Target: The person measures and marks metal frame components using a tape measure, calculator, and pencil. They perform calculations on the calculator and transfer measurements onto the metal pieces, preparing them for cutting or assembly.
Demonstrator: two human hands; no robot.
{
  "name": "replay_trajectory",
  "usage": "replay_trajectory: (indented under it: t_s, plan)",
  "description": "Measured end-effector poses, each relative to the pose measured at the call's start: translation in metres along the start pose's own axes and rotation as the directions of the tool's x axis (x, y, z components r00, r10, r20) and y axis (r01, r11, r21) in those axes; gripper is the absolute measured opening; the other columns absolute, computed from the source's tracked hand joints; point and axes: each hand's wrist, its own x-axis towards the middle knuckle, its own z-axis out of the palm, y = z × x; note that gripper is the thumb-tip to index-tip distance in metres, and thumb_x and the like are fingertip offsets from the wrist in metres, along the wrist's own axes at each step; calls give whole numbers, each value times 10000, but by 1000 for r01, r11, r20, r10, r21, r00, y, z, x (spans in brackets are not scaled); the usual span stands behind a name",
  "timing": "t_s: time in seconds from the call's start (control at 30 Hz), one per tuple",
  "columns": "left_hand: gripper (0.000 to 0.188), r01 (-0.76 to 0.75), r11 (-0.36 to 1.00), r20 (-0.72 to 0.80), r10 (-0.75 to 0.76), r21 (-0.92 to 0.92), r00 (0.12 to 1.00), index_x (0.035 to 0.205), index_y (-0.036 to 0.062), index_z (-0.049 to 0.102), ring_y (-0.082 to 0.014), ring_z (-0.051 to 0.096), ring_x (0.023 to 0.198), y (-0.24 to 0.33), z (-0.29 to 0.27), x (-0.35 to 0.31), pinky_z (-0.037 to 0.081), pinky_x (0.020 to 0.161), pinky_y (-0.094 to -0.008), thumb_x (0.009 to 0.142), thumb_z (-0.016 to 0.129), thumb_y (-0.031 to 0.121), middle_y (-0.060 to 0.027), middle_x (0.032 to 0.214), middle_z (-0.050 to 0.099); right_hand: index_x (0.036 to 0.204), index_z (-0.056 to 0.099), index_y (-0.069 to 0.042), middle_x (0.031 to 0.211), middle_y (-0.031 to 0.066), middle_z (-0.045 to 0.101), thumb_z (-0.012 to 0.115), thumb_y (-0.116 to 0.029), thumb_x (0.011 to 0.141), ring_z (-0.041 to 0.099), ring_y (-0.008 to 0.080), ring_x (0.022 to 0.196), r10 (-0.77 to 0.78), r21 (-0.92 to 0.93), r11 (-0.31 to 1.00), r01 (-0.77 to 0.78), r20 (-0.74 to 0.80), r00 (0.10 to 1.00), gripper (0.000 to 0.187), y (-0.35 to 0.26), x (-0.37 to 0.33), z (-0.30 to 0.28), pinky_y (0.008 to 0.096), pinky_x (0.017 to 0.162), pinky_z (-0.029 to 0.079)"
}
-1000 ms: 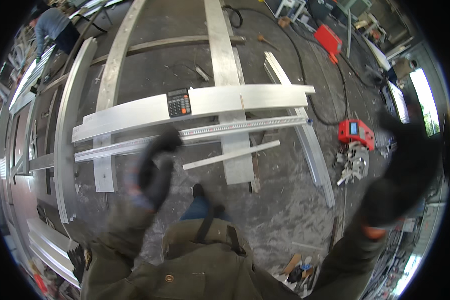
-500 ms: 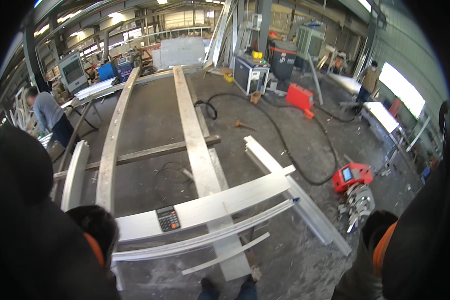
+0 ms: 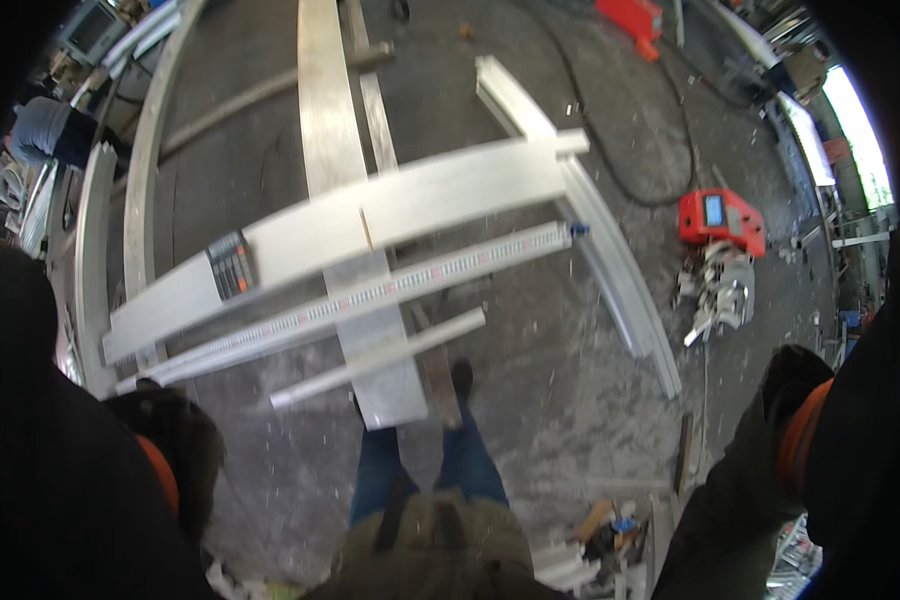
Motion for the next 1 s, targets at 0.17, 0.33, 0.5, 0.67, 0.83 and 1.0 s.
replay_trajectory:
  t_s: [0.17,0.33,0.5,0.67,0.83,1.0]
  plan:
    - [346,-2,1000,-25,1,-31,1000,1325,-87,569,-280,662,1139,-22,48,35,535,966,-364,1016,505,53,-202,1222,669,1214,649,-43,1044,74,659,716,-195,919,601,167,837,-82,66,994,89,-109,991,338,32,-15,33,302,720,489]
    - [331,148,964,-197,-192,-219,961,1311,-89,580,-281,662,1147,-78,63,30,540,956,-358,1008,506,23,-207,1230,669,1191,663,-54,1020,63,659,699,-202,943,596,150,799,174,359,932,-51,-320,931,291,61,-74,73,285,682,486]
    - [371,775,582,-44,-806,-248,591,1291,12,645,-256,669,1137,-159,221,-77,517,986,-368,978,467,-75,-153,1234,696,1167,678,-64,997,52,659,681,-209,966,590,133,760,904,873,-95,-478,276,325,248,53,-199,249,267,644,483]
    - [613,578,744,462,-664,334,588,1437,186,565,-320,571,1276,-204,332,-184,457,1091,-430,860,534,-20,-144,1481,532,1266,618,-86,945,45,669,764,-223,914,611,135,724,643,413,-608,-678,758,-114,404,46,-259,459,284,604,488]
    - [484,509,751,549,-657,419,517,1352,164,612,-294,565,1286,-214,373,-218,451,1117,-407,882,558,60,-113,1433,572,1237,594,-112,1022,66,678,724,-271,946,655,172,743,405,295,-690,-661,914,-14,356,69,-239,567,336,611,518]
    - [226,512,789,407,-615,341,676,1126,138,656,-272,619,1132,-215,382,-219,531,974,-375,919,565,125,-81,1236,620,1113,620,-137,900,52,667,679,-295,957,625,183,692,325,293,-756,-586,944,53,229,79,-253,618,347,583,482]
